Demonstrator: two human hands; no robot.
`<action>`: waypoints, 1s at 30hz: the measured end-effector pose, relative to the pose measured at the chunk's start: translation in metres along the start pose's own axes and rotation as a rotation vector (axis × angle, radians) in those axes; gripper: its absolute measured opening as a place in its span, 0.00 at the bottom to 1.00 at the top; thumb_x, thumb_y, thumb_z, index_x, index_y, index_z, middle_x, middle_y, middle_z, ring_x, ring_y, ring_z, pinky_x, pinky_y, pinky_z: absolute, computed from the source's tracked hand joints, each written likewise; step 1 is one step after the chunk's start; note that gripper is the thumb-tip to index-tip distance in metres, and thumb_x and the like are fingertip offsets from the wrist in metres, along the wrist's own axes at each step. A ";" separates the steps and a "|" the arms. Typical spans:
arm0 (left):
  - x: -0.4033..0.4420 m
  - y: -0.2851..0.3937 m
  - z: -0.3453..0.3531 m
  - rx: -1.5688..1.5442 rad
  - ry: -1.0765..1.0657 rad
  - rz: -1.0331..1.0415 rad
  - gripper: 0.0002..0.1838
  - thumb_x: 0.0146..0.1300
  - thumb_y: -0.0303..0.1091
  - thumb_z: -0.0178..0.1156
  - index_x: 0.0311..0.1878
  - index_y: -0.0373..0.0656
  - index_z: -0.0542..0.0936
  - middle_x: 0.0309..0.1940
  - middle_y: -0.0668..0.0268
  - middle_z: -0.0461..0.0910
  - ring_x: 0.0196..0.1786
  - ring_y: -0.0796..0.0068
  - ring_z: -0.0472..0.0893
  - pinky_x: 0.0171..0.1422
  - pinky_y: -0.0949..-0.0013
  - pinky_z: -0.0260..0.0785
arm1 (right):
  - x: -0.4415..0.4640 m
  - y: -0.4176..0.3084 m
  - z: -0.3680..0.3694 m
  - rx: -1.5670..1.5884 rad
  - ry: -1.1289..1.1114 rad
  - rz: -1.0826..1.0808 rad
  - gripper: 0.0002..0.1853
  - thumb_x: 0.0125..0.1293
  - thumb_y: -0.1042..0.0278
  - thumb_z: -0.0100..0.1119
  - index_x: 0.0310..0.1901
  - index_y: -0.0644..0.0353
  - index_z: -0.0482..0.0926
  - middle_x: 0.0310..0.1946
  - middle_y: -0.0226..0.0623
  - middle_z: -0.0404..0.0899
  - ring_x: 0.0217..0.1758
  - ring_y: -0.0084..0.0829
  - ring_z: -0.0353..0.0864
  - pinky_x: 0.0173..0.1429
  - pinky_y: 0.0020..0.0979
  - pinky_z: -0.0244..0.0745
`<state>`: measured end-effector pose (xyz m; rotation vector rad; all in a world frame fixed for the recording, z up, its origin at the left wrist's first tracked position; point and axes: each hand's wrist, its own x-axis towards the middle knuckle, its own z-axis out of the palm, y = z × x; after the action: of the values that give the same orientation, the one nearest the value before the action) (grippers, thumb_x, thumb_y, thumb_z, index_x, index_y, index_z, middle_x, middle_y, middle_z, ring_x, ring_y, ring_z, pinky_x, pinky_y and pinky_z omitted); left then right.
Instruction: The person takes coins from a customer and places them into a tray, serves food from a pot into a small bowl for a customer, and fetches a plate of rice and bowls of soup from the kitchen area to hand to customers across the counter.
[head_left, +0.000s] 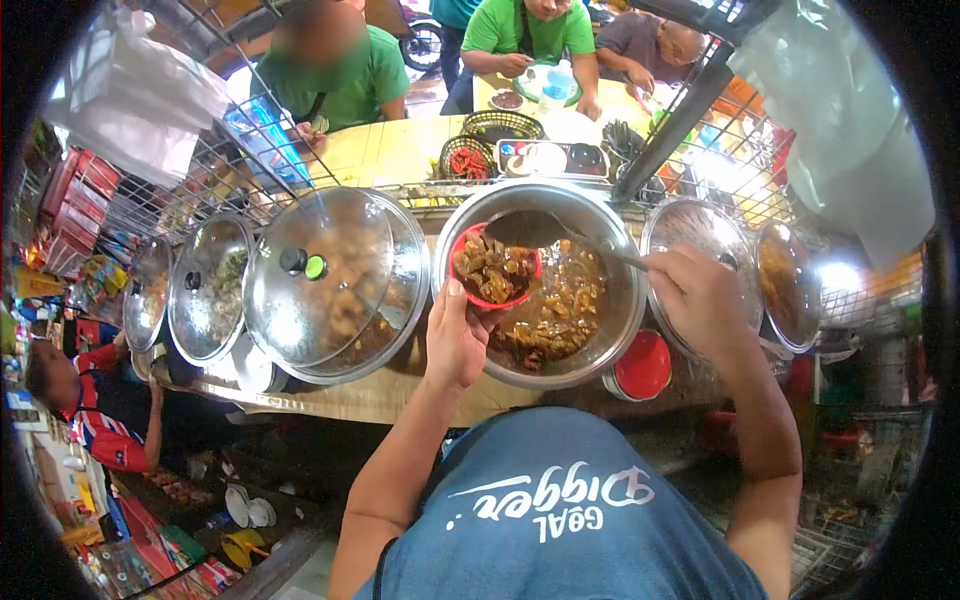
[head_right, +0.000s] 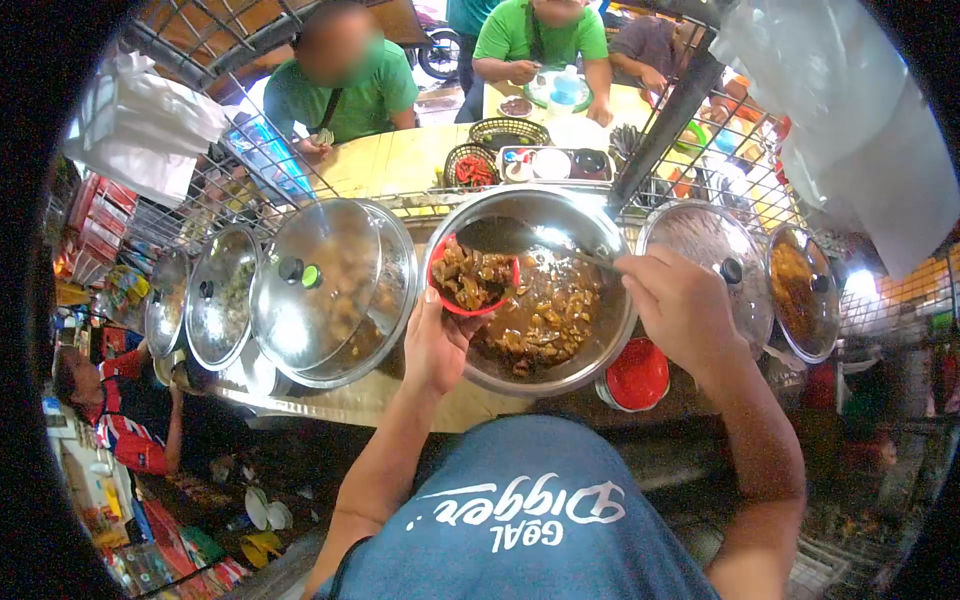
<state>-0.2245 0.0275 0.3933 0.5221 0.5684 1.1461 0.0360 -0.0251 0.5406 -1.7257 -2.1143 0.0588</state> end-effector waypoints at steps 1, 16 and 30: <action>0.000 0.001 0.000 -0.002 0.003 -0.013 0.23 0.77 0.44 0.38 0.67 0.40 0.63 0.62 0.58 0.72 0.61 0.62 0.76 0.62 0.58 0.75 | 0.000 0.000 -0.004 0.001 0.009 -0.002 0.08 0.61 0.70 0.60 0.41 0.57 0.82 0.30 0.39 0.78 0.34 0.44 0.81 0.37 0.39 0.76; -0.005 0.012 -0.020 0.109 0.019 0.046 0.25 0.77 0.42 0.37 0.70 0.37 0.60 0.64 0.54 0.69 0.64 0.57 0.74 0.65 0.53 0.73 | 0.013 0.056 0.030 -0.019 -0.165 0.257 0.09 0.60 0.68 0.57 0.40 0.59 0.83 0.36 0.47 0.81 0.42 0.46 0.81 0.45 0.43 0.74; -0.017 0.023 -0.021 0.111 0.137 0.127 0.23 0.76 0.43 0.42 0.68 0.40 0.63 0.61 0.59 0.72 0.60 0.62 0.77 0.59 0.60 0.76 | 0.013 0.081 0.138 -0.034 -0.278 0.183 0.08 0.60 0.65 0.55 0.36 0.53 0.83 0.34 0.43 0.82 0.40 0.47 0.81 0.46 0.46 0.76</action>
<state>-0.2595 0.0214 0.3954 0.5845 0.7289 1.2827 0.0636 0.0365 0.3951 -2.0281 -2.1469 0.3350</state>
